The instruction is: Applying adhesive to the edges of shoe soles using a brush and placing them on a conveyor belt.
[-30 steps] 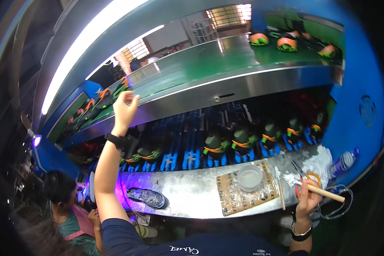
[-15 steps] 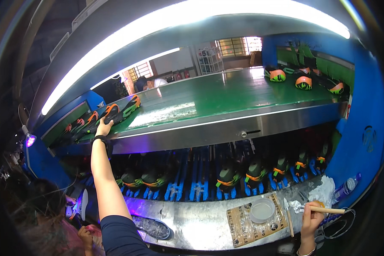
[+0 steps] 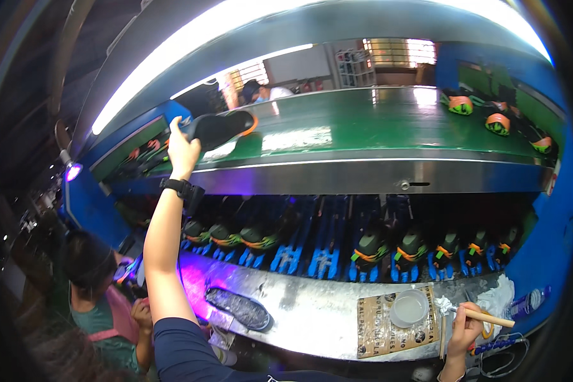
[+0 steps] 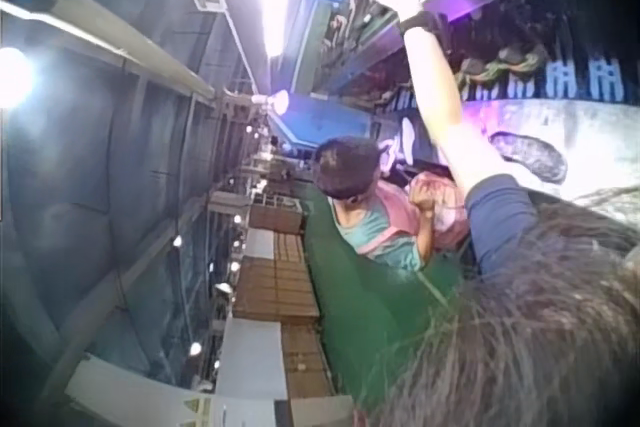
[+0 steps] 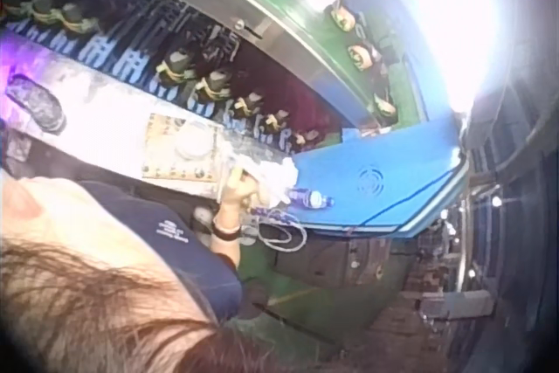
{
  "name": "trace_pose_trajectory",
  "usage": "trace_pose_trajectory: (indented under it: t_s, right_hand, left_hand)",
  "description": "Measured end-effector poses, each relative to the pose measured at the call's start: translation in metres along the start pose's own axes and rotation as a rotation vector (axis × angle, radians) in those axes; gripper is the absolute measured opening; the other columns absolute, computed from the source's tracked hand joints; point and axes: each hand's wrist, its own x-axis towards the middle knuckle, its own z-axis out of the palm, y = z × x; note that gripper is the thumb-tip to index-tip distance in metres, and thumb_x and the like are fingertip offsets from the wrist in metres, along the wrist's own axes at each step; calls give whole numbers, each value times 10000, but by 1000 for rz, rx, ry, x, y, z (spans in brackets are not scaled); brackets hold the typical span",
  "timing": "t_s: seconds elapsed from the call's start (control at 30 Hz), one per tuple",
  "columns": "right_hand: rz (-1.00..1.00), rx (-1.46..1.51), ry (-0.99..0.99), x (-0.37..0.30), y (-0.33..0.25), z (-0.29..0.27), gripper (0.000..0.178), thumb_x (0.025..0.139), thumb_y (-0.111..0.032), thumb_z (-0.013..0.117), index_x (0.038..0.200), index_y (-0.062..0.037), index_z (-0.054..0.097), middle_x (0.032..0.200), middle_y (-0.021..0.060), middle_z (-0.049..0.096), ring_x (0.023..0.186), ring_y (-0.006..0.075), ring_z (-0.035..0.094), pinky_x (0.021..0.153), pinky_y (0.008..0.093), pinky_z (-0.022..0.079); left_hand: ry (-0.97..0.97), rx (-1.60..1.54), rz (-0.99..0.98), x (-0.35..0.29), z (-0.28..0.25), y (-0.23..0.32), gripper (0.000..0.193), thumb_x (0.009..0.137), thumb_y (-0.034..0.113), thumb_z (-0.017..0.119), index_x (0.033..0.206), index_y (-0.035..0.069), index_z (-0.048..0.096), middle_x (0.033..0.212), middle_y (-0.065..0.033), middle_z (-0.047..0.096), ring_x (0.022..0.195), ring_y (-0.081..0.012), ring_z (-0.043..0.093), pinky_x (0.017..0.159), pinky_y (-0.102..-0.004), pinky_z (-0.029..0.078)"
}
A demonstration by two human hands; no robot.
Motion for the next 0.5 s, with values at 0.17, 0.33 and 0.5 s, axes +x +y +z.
trace_pose_trajectory:
  t_s: [0.17, 0.33, 0.5]
  right_hand:
    - [-4, 43, -76, 4, 7, 5, 89, 838, -89, 504, 891, -17, 507, 631, -36, 390, 471, 5, 292, 412, 165, 198]
    - [32, 101, -70, 0, 12, 5, 74, 837, -63, 492, 893, -16, 507, 663, -42, 398, 495, 6, 284, 438, 167, 207]
    - [18, 123, -27, -14, 8, -5, 68, 831, -35, 484, 892, -12, 504, 673, -27, 410, 507, 17, 313, 449, 172, 226]
  left_hand:
    - [-204, -286, 366, -51, -58, 49, 511, 587, 71, 535, 1079, -48, 467, 837, -157, 478, 781, -273, 495, 715, -319, 420]
    - [-550, -183, 498, -81, -68, 76, 664, 531, 19, 646, 1132, 83, 372, 1132, -204, 398, 1109, -360, 359, 910, -404, 360]
    - [-936, -240, 268, -46, -42, 111, 670, 587, 380, 753, 1049, 44, 403, 1008, -160, 484, 1011, -249, 452, 860, -324, 354]
